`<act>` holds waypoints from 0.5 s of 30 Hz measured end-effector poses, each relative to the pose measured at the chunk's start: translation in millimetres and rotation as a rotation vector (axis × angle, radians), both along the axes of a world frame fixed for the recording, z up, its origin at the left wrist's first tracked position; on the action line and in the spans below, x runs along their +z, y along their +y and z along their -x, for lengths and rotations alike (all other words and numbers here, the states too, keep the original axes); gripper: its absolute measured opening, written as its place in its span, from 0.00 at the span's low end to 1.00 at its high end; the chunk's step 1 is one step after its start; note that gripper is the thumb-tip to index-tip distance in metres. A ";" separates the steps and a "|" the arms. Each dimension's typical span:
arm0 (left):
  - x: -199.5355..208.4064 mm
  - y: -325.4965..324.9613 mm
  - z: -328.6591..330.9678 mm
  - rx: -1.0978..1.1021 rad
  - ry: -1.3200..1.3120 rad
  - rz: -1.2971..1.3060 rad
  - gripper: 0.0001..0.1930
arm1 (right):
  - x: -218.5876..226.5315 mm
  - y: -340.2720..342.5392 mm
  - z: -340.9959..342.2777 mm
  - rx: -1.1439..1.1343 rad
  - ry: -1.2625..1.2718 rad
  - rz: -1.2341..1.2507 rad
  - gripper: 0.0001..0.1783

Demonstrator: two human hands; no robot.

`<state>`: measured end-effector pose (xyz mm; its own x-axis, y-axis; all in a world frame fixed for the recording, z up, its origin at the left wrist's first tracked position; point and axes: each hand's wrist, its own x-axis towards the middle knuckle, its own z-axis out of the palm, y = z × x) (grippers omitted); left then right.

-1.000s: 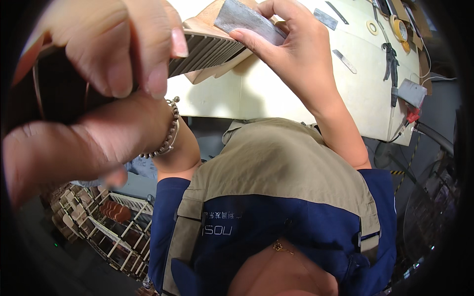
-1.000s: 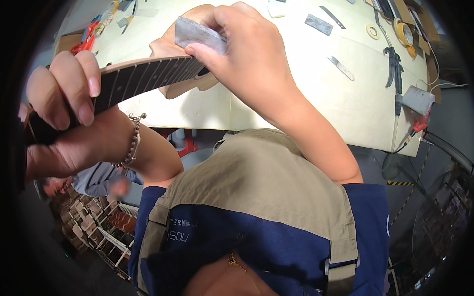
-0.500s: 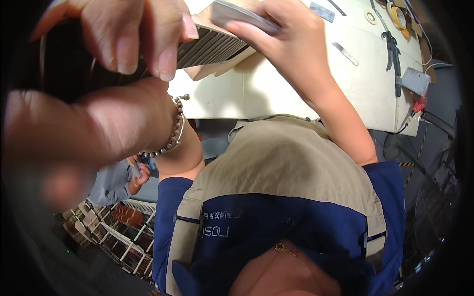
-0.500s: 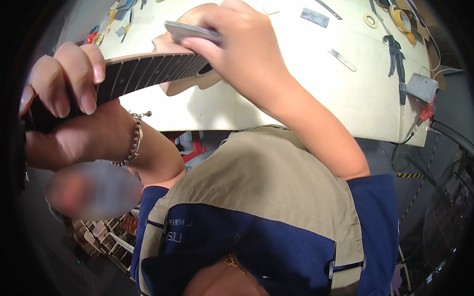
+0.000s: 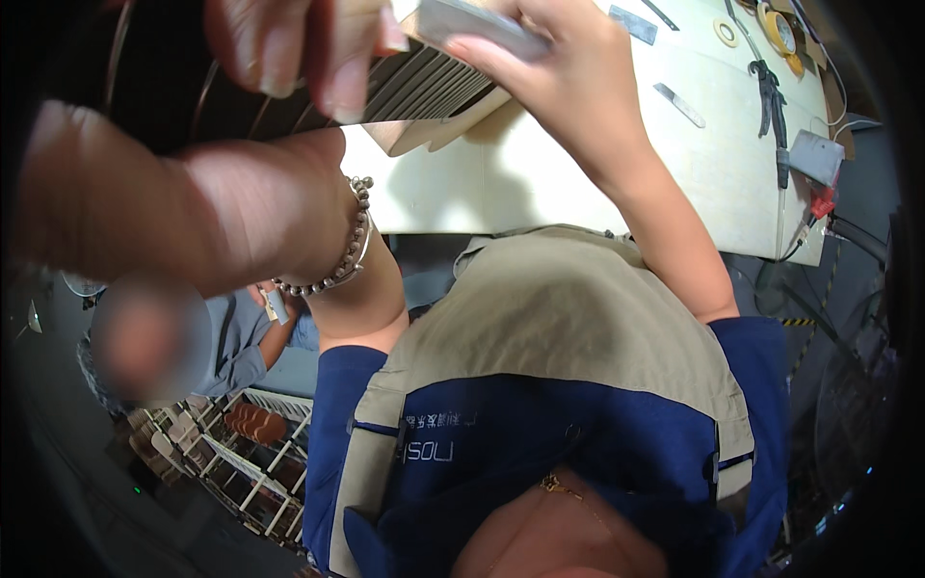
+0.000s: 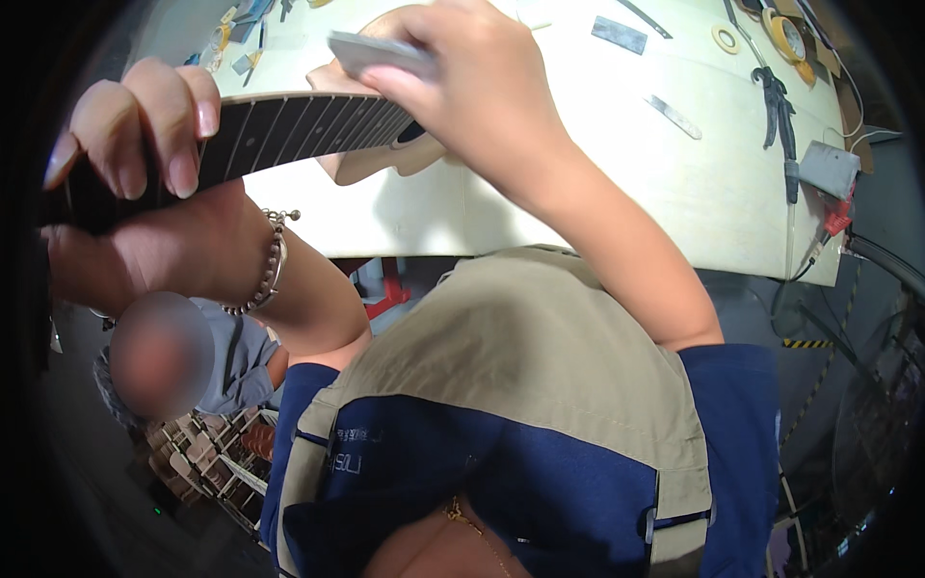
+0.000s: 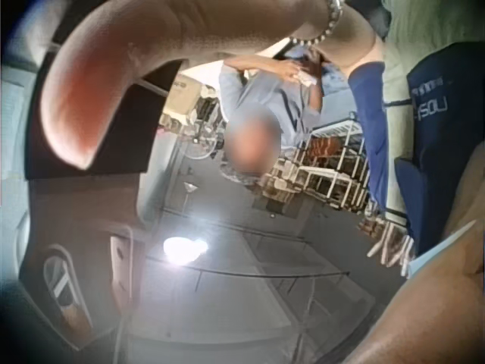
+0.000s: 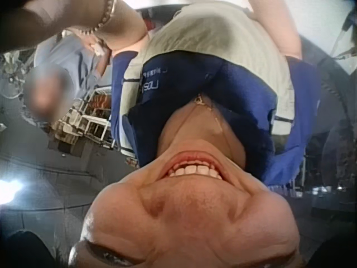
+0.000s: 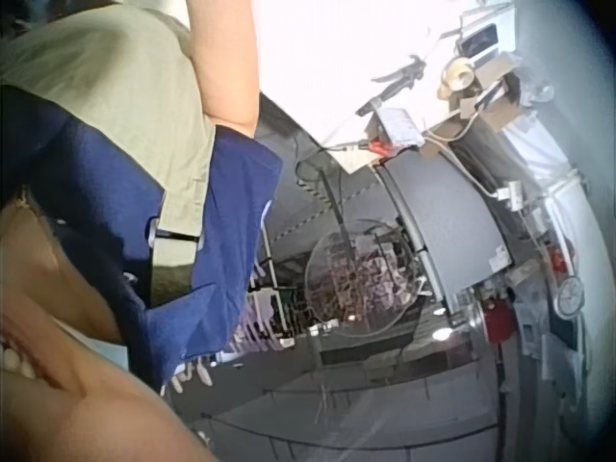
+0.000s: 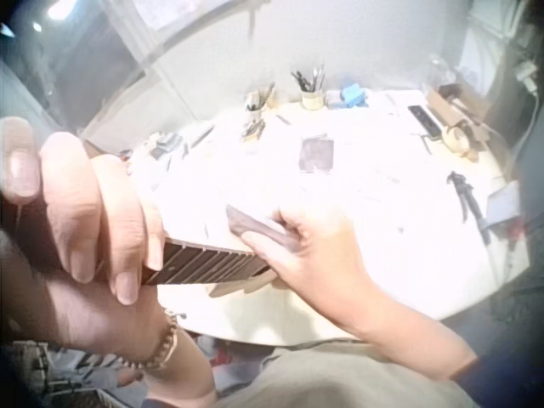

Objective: The person sands the body and neck of an unfinished acoustic guitar using sandpaper and applies glue to the neck joint. The guitar is repeatedly turned and inspected during the process.

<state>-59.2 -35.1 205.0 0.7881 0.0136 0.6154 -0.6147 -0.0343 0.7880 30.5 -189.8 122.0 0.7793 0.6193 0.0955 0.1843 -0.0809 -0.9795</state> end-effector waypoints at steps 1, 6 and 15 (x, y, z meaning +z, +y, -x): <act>-1.3 7.9 0.7 -0.009 0.016 -0.003 0.22 | -8.2 -6.7 5.3 -0.007 0.070 -0.062 0.12; -2.0 6.3 -8.9 -0.051 0.006 0.032 0.22 | -2.3 2.4 -4.2 -0.031 0.011 -0.005 0.09; 4.4 2.0 4.2 0.036 0.012 -0.016 0.22 | -13.6 -26.3 0.3 -0.034 0.086 -0.147 0.13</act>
<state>-63.4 -33.1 209.3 0.7948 0.0320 0.6061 -0.6032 -0.0691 0.7946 30.1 -216.1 108.4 0.8090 0.5765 0.1147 0.0986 0.0594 -0.9934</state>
